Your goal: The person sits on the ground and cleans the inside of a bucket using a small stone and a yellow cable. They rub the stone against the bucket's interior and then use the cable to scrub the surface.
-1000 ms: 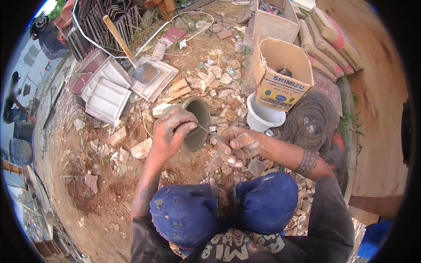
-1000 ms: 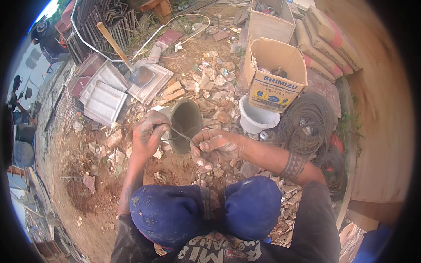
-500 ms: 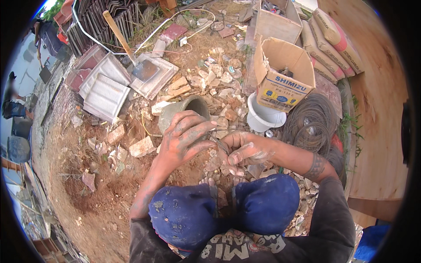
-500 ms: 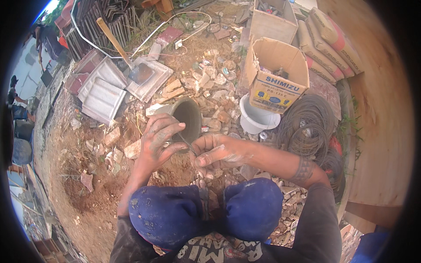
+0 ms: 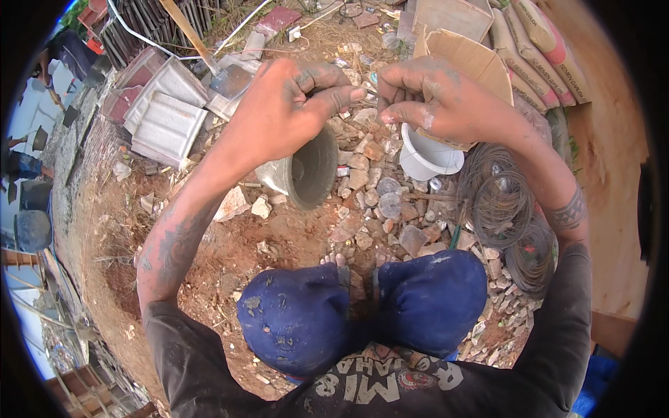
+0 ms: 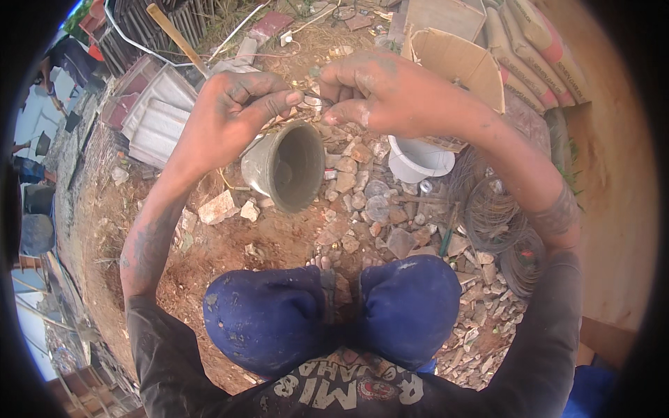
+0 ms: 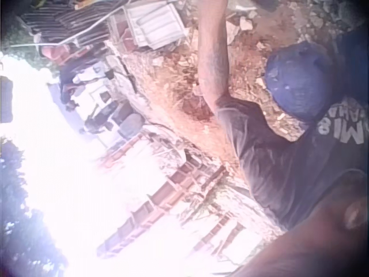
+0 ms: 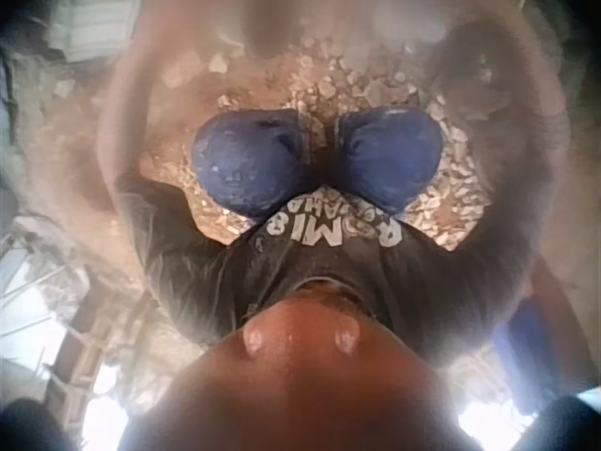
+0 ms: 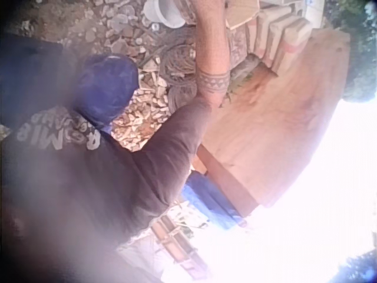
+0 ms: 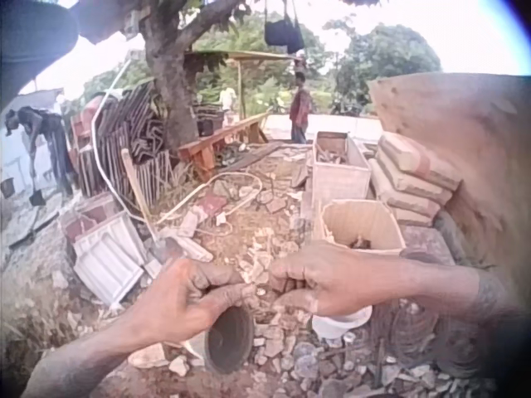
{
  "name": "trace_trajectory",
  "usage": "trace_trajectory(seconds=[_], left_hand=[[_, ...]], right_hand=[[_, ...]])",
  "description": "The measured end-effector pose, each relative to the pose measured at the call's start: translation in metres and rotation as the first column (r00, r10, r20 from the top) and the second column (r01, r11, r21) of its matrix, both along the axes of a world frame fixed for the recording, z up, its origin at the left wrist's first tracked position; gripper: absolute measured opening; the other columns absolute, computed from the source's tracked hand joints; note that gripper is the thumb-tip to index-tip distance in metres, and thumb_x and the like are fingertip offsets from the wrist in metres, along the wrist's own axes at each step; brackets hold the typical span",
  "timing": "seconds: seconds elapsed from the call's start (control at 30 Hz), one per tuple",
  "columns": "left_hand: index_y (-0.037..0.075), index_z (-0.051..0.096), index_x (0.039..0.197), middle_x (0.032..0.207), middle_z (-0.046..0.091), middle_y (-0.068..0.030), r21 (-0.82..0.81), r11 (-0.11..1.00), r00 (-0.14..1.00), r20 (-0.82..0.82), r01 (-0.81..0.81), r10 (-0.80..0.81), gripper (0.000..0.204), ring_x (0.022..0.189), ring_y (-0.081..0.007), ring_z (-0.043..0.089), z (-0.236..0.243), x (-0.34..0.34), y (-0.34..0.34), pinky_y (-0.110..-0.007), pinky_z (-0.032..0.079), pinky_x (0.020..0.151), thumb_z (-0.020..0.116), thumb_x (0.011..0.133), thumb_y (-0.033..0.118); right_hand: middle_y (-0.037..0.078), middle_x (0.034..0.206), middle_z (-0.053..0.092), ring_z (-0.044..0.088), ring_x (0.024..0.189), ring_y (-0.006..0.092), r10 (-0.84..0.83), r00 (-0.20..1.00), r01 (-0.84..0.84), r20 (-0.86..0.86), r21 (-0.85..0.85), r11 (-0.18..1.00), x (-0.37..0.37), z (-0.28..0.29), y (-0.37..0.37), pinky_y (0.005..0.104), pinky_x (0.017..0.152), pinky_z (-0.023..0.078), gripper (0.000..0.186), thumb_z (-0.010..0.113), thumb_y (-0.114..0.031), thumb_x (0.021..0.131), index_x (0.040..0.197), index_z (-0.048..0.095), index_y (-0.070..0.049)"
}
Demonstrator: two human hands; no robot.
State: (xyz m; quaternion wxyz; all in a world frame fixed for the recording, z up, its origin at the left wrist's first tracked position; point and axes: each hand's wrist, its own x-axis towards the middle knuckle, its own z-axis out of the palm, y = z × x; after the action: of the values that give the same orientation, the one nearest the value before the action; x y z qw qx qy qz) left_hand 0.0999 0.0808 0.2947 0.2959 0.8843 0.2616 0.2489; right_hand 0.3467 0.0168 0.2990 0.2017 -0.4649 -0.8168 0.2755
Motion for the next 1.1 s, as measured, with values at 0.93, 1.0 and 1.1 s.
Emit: trace_trajectory(seconds=[0.93,1.0,1.1], left_hand=[[0.001,0.059,0.135,0.14,0.058,-0.0208,-0.643,0.706,0.952,0.261,0.295,-0.16,0.054,0.147,-0.0301,0.035,-0.188,0.051,-0.039,-0.043,0.033,0.118,0.066,0.098,0.04],[0.003,0.063,0.124,0.136,0.061,-0.0201,-0.561,0.661,0.866,0.366,0.498,-0.342,0.05,0.145,-0.0316,0.037,-0.201,0.073,-0.068,-0.043,0.032,0.119,0.069,0.095,0.044],[0.003,0.064,0.115,0.122,0.066,-0.0136,-0.649,0.459,0.788,0.418,0.607,-0.451,0.039,0.124,-0.0284,0.056,-0.208,0.076,-0.091,-0.042,0.041,0.109,0.071,0.095,0.036]], right_hand=[[-0.007,0.07,0.029,0.027,0.057,0.0043,-0.396,-0.23,0.349,-0.889,-0.455,0.819,-0.009,-0.128,0.039,0.0217,0.049,0.022,0.03,0.048,-0.028,0.109,0.119,0.058,-0.002],[-0.006,0.068,0.028,0.025,0.055,0.0051,-0.29,-0.337,0.37,-0.896,-0.409,0.834,-0.01,-0.106,0.053,0.0228,0.048,0.022,0.024,0.045,-0.023,0.109,0.102,0.058,-0.004],[0.01,0.088,0.07,0.066,0.073,0.0185,0.161,-0.284,-0.299,-0.945,0.247,0.922,0.083,-0.096,0.076,0.0299,0.068,0.054,0.026,0.052,-0.02,0.105,0.108,0.066,0.002]])
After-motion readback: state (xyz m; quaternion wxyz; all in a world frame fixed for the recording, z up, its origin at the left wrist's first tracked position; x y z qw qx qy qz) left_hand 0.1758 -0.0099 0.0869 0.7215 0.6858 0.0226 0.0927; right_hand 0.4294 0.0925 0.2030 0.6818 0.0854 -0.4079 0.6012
